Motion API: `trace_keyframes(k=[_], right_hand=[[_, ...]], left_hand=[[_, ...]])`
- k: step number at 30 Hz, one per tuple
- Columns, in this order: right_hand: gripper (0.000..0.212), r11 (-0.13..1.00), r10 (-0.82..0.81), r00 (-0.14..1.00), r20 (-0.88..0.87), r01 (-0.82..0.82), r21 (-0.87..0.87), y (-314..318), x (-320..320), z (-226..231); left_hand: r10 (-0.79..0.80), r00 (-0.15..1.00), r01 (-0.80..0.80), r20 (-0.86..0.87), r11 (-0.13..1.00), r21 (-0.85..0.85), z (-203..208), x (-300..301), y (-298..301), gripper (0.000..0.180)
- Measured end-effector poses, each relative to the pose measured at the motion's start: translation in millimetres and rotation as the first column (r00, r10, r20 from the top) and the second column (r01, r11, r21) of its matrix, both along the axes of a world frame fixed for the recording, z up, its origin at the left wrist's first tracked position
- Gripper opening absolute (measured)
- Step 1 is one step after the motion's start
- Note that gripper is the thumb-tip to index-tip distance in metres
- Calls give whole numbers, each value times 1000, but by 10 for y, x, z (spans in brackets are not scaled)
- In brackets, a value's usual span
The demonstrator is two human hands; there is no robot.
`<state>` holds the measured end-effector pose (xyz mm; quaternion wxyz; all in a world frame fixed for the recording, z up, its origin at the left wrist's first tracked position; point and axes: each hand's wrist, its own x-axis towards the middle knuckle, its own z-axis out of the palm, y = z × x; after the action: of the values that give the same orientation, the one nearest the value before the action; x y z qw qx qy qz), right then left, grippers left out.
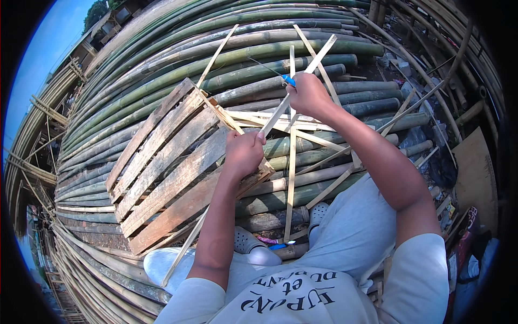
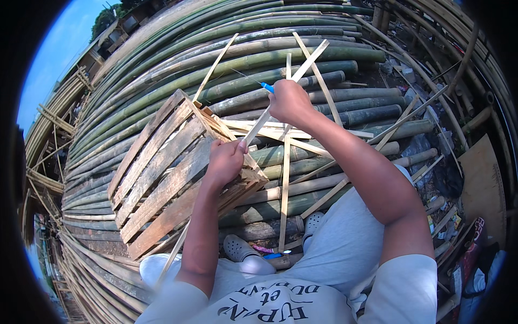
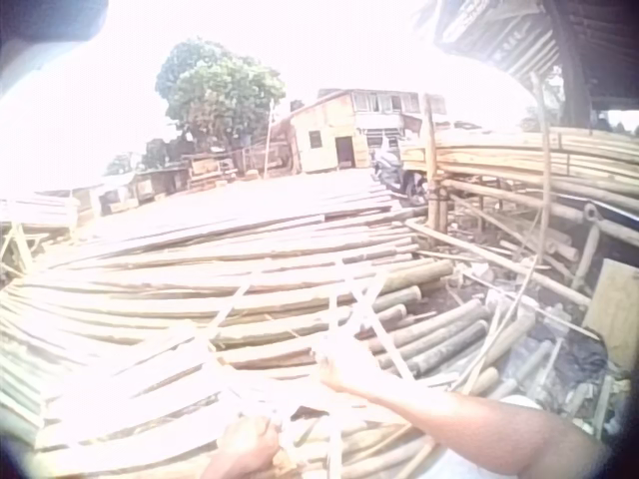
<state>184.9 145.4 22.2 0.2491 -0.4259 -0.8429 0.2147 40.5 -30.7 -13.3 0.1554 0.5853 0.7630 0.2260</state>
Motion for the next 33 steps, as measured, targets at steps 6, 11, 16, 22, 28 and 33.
trace_keyframes(k=[6, 11, 16, 22, 28, 33], right_hand=[[22, 975, -218, 941, -258, 223, -8, 793, 705, 238], [24, 983, -180, 964, -198, 167, -80, 782, 921, 259], [22, 987, -161, 964, -213, 153, -55, 754, 976, 170], [26, 994, -108, 987, -117, 111, 19, 714, 1062, 74], [36, 997, 29, 988, -153, -38, -61, 415, 967, 36], [50, 900, -124, 991, -55, 89, -426, 81, 649, -132]], left_hand=[[-4, 1000, 4, 2, 1000, 2, -2, 33, 16, 35], [-13, 997, 14, -79, 1000, 20, -34, -7, 7, 37], [-60, 998, 59, -11, 996, -67, 35, -57, 3, 36], [-173, 983, 180, 67, 976, -121, 194, -37, -103, 32], [-257, 964, 258, 62, 966, -12, 138, -226, -147, 29], [-260, 965, 261, 25, 963, -71, 157, -223, -150, 26]])
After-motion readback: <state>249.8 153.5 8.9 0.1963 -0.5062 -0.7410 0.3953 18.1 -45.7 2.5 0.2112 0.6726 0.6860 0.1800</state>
